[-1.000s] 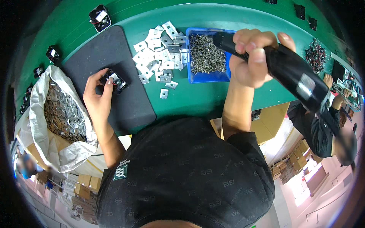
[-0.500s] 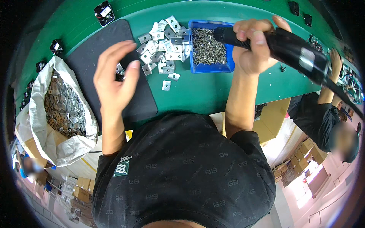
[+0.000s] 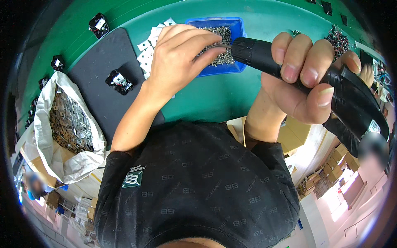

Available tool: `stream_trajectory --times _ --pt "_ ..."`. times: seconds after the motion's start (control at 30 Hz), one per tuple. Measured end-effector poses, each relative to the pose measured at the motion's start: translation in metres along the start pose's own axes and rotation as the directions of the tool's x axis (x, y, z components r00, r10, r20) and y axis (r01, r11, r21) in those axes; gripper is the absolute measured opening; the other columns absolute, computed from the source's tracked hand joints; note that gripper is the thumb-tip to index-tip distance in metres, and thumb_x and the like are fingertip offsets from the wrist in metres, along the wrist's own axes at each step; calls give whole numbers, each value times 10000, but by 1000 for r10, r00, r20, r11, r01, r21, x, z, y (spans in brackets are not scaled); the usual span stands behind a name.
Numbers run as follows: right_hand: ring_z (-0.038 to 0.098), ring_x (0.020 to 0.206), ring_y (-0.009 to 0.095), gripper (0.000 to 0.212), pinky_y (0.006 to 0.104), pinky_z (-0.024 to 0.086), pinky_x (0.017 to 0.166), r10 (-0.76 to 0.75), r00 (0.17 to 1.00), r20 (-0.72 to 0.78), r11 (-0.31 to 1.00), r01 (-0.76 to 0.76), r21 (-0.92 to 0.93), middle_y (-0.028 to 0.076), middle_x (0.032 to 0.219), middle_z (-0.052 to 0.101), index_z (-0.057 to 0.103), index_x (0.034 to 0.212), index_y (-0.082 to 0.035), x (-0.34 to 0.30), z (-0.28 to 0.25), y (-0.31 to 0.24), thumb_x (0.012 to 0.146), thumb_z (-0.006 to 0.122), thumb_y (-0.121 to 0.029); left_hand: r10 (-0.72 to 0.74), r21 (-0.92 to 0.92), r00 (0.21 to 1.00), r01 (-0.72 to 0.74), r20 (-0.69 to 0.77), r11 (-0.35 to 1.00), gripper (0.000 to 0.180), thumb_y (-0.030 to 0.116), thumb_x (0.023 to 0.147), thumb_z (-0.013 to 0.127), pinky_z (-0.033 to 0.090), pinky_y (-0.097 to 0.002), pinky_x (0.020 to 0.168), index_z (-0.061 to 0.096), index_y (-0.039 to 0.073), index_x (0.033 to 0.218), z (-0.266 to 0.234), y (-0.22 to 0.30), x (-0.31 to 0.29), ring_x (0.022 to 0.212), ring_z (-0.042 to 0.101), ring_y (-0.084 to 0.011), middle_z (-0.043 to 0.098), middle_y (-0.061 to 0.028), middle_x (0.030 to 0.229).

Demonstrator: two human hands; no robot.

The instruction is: Assemble electronic components by picking parts and using an electric screwdriver to secure them.

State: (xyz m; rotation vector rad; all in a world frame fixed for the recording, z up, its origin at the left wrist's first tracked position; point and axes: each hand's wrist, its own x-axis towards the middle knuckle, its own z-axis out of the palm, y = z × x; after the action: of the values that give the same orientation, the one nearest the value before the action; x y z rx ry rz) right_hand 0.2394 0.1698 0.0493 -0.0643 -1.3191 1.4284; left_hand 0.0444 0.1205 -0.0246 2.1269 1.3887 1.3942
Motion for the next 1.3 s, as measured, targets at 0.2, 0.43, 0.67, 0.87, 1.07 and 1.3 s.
stream_trajectory --times 0.2,0.43,0.67,0.87,1.07,1.3 --pt "494 685 75 353 267 354 711 71 993 -92 997 -74 -26 -62 817 560 549 1150 -223 3 6 1 804 616 -232 -41 -38 999 41 -1 998 159 160 681 754 423 -278 696 697 98 816 5 -2 -4 759 617 -163 676 -4 794" --pt "488 685 73 357 263 354 722 77 995 -66 996 -73 50 -68 815 553 556 1154 -217 1 2 4 803 618 -239 32 -95 999 -33 -11 995 162 164 680 758 436 -269 648 696 86 808 9 -9 -7 716 622 -169 671 -14 770" --pt "461 681 100 430 292 352 694 63 998 -20 995 -61 75 -37 823 511 462 1254 -200 -2 -2 6 841 579 -227 90 -112 996 -93 -26 989 179 149 685 758 452 -276 646 689 73 832 12 -9 -6 686 618 -164 661 -28 740" --pt "446 696 124 470 326 355 686 23 998 56 993 -30 113 -12 860 492 391 1335 -184 0 -8 10 884 518 -218 -30 -120 999 32 23 992 236 143 686 760 447 -269 624 677 71 895 8 3 -6 609 581 -167 625 -19 686" --pt "451 708 127 468 332 358 698 33 997 65 989 -42 141 -9 869 494 392 1334 -188 -1 -8 8 882 512 -221 44 -112 999 -47 -25 993 259 162 676 765 433 -279 601 676 68 900 10 -1 -7 588 560 -169 603 -23 664" --pt "455 713 127 468 335 361 705 43 998 56 991 -49 122 -3 877 500 388 1336 -183 0 -7 5 883 498 -213 21 -131 998 -28 -57 991 263 160 671 772 447 -273 607 670 66 894 14 1 -8 621 591 -158 623 -21 689"
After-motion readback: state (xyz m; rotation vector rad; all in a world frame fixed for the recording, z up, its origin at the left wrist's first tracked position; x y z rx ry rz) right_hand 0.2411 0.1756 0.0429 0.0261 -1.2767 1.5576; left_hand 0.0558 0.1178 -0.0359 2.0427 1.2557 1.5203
